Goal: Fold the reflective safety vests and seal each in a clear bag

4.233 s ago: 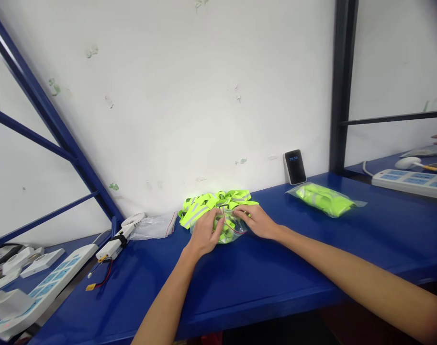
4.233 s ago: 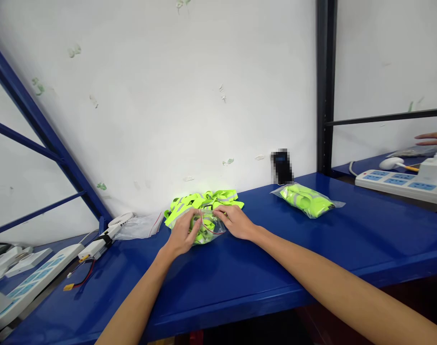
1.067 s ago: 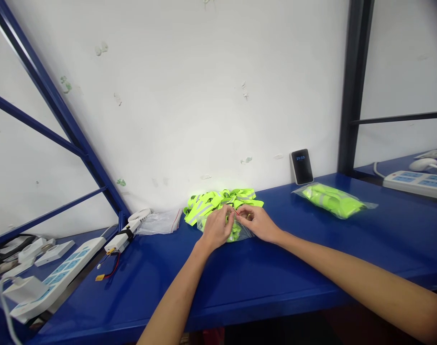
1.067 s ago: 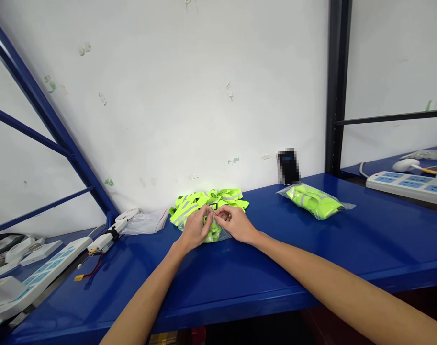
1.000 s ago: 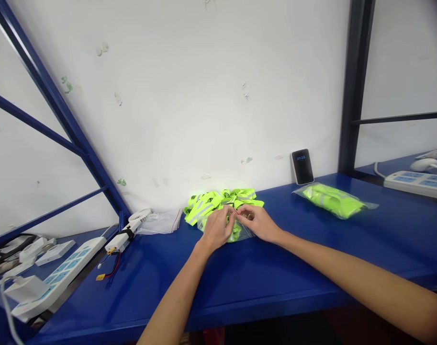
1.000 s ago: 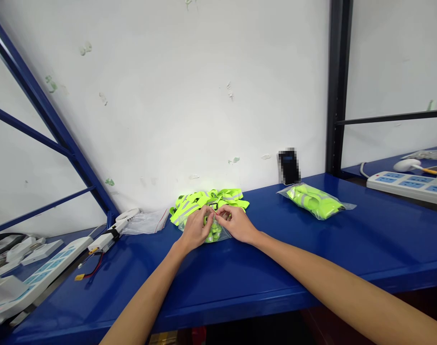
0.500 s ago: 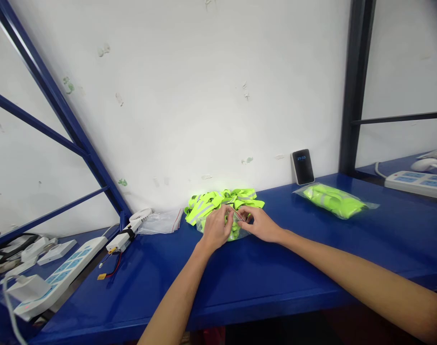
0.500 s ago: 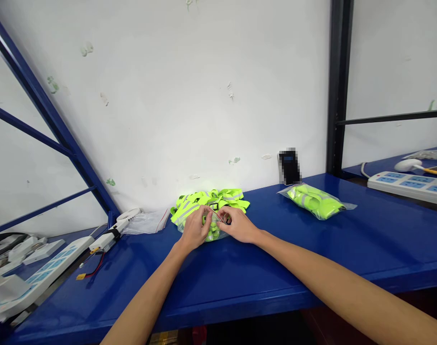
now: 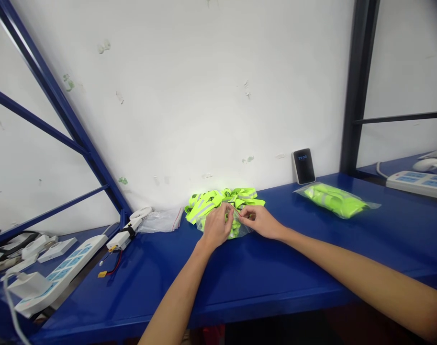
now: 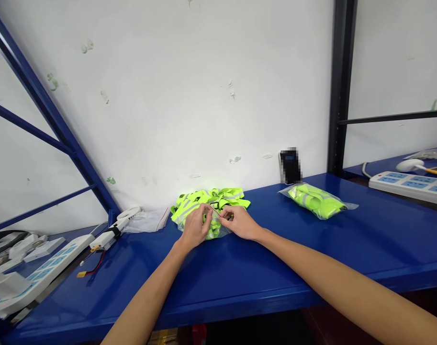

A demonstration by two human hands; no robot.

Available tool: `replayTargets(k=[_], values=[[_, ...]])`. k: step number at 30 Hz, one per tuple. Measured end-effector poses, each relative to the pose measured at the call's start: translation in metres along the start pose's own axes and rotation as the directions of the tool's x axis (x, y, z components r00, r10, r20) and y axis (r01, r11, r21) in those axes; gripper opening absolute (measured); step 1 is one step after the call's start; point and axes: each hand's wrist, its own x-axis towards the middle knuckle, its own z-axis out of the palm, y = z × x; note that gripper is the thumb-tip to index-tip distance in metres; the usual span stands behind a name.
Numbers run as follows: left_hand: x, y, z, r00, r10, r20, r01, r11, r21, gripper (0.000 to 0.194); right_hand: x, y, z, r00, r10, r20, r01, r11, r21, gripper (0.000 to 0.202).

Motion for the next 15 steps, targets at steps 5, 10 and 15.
replayTargets(k=[5,10,15], values=[[0.000,0.000,0.000,1.000,-0.004,-0.009,0.004,1.000,0.010,0.013,-0.001,-0.006,0.000,0.999,-0.036,-0.018,0.034,0.993,-0.115,0.021],[0.000,-0.001,0.001,1.000,-0.006,-0.014,0.006,1.000,0.002,0.012,-0.001,-0.011,0.001,0.999,-0.038,-0.028,0.034,0.992,-0.122,0.019],[0.000,-0.001,0.001,1.000,-0.010,-0.019,0.010,1.000,0.008,0.012,-0.002,-0.011,0.003,0.998,-0.050,-0.024,0.047,0.992,-0.120,0.018]])
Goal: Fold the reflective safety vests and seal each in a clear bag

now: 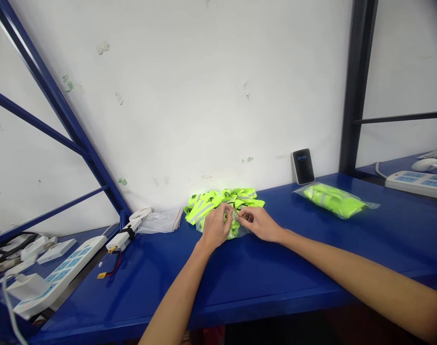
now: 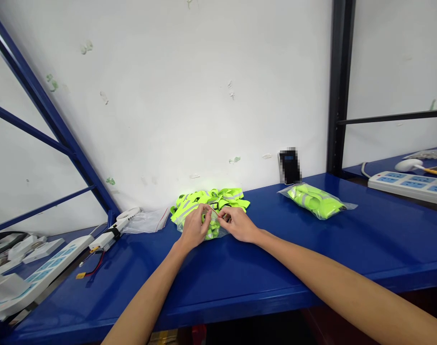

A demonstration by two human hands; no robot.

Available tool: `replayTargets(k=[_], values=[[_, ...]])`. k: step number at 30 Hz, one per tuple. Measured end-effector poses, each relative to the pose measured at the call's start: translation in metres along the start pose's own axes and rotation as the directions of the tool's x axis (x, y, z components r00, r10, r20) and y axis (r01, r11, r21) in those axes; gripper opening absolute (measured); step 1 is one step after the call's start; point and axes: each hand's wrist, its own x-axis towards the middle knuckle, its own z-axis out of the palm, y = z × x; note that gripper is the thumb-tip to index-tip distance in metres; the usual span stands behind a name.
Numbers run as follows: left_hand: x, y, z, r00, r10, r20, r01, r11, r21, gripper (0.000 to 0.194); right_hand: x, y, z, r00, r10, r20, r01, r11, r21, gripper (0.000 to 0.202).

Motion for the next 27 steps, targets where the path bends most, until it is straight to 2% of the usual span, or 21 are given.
replayTargets(k=[6,15,21,27], values=[[-0.0007,0.0018,-0.0009,1.000,0.017,0.012,-0.017,1.000,0.001,0.012,-0.0008,-0.0002,-0.0009,1.000,-0.019,0.019,0.019,1.000,0.010,0.020],[-0.0007,0.0033,-0.0010,0.999,0.032,0.003,-0.032,0.999,0.001,0.011,-0.0011,-0.0036,0.0004,0.999,-0.053,0.011,0.054,0.993,-0.106,0.022],[-0.0012,0.0030,-0.0007,0.998,0.054,0.019,-0.054,0.998,0.018,0.012,-0.0009,-0.0021,-0.0008,0.999,-0.033,0.031,0.035,0.997,-0.070,0.020],[-0.0020,0.0015,-0.0006,0.997,0.072,0.030,-0.073,0.996,0.050,0.017,-0.0005,-0.0019,0.0010,0.997,-0.071,0.030,0.075,0.985,-0.153,0.023]])
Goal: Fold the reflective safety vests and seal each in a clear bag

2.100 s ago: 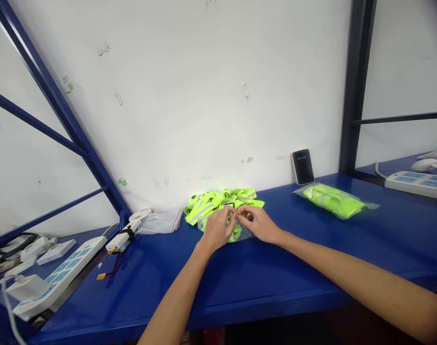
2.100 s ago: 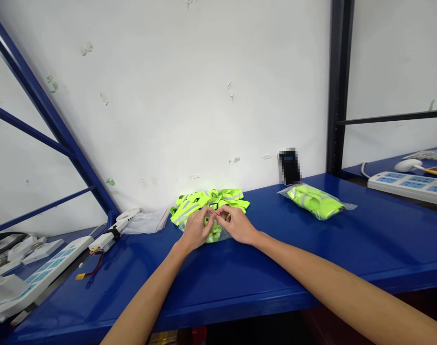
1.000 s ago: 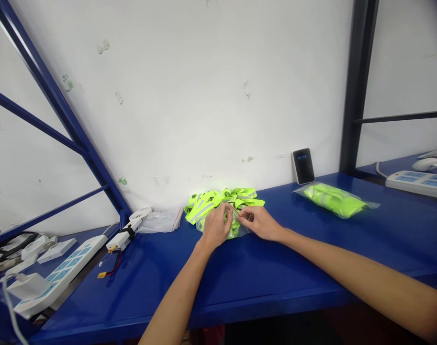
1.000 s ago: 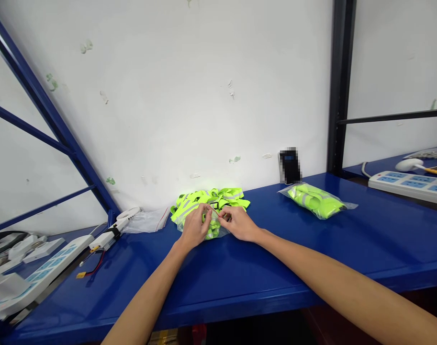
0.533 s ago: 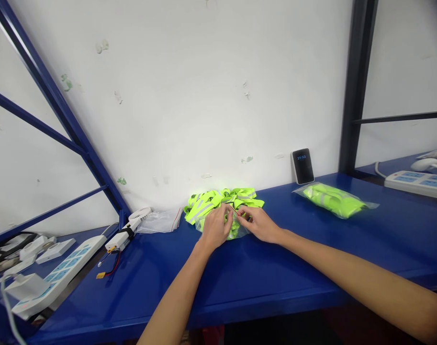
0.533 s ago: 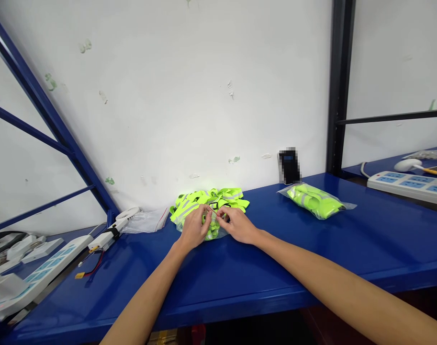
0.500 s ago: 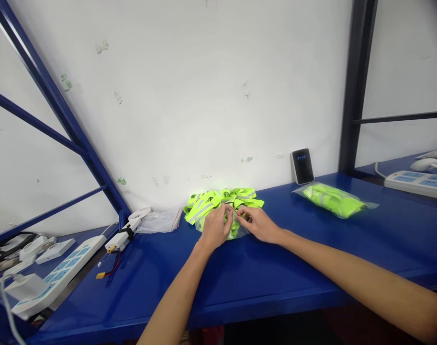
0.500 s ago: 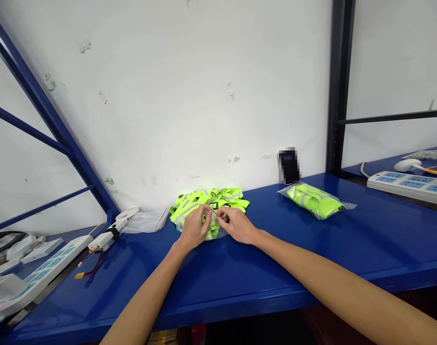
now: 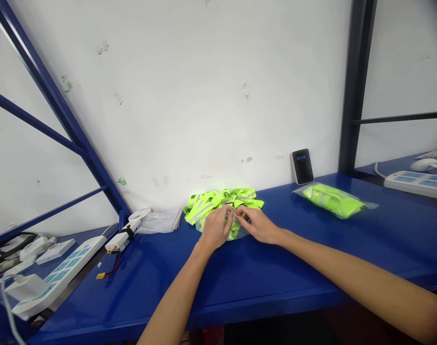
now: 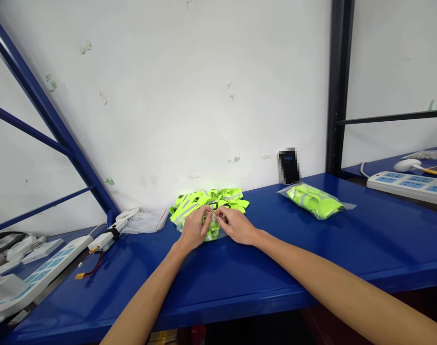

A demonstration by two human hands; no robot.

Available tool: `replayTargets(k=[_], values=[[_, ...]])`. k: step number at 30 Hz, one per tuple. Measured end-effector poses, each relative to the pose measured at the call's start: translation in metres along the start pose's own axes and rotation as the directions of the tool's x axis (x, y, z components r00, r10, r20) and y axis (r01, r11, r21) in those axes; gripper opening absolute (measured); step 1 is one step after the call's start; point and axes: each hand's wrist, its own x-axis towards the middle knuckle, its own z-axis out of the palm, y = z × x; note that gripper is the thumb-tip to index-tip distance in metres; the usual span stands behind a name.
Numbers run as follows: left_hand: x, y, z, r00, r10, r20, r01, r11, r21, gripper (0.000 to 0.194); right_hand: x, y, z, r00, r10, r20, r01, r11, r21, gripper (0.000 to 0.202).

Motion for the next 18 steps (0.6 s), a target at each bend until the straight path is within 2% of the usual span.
replayTargets(k=[5,8,11,18], values=[[-0.001,-0.002,0.000,1.000,-0.004,-0.009,0.004,1.000,0.023,0.021,-0.001,0.001,-0.002,1.000,0.029,0.003,-0.029,0.997,0.067,0.016],[-0.001,-0.003,-0.001,0.998,-0.045,-0.035,0.046,0.999,0.017,0.022,-0.001,0.005,-0.005,0.997,0.052,0.053,-0.057,0.995,0.085,0.013],[-0.001,-0.005,-0.001,0.997,-0.069,-0.045,0.069,0.998,-0.002,0.021,-0.001,0.009,-0.005,0.992,0.083,0.098,-0.093,0.991,0.099,0.017],[0.000,-0.007,-0.002,0.992,-0.117,-0.051,0.117,0.993,-0.015,0.018,0.001,0.016,-0.001,0.993,0.095,0.074,-0.103,0.988,0.114,0.025]])
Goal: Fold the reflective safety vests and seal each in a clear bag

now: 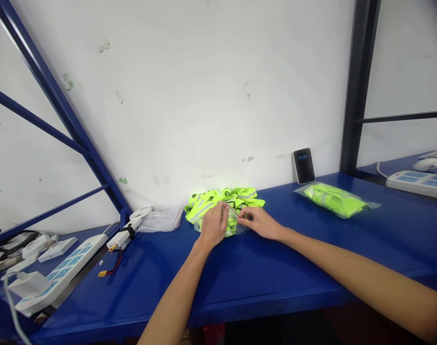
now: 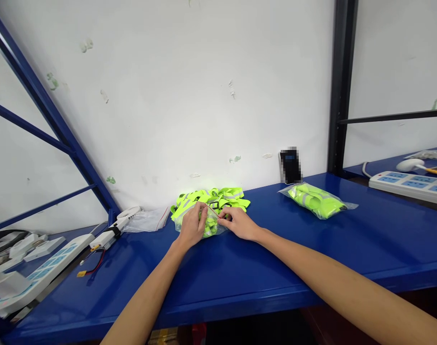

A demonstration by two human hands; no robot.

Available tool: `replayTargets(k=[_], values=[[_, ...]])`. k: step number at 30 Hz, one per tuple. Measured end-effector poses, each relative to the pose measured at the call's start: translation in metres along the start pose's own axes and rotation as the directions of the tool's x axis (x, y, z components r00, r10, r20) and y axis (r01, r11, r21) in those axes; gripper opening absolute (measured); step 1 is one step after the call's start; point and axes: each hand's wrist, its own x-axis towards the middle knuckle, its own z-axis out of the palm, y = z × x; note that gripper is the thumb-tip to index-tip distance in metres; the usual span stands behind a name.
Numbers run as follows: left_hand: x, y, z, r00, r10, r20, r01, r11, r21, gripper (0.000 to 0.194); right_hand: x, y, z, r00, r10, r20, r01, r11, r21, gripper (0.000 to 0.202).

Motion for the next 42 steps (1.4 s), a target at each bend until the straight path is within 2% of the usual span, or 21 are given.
replayTargets(k=[15,23,28,34,42], values=[[0.000,0.001,0.000,1.000,-0.009,-0.021,0.009,1.000,0.020,0.017,-0.001,-0.006,0.000,0.999,-0.036,-0.025,0.034,0.996,-0.079,0.027],[-0.002,0.003,0.001,0.999,0.046,-0.005,-0.046,0.999,-0.003,0.015,-0.004,-0.017,-0.002,0.997,-0.072,0.038,0.077,0.985,-0.152,0.027],[-0.002,0.001,0.002,0.999,0.040,-0.011,-0.040,0.999,0.000,0.015,-0.003,-0.012,-0.004,0.997,-0.040,0.059,0.047,0.992,-0.117,0.019],[-0.003,-0.001,0.001,0.999,0.035,-0.012,-0.034,0.999,0.019,0.016,-0.001,0.001,-0.010,0.976,-0.065,0.210,0.083,0.993,-0.079,0.017],[-0.002,-0.001,0.001,0.999,0.035,-0.010,-0.035,0.999,0.022,0.016,-0.002,0.000,-0.007,0.981,-0.059,0.186,0.085,0.987,-0.134,0.015]])
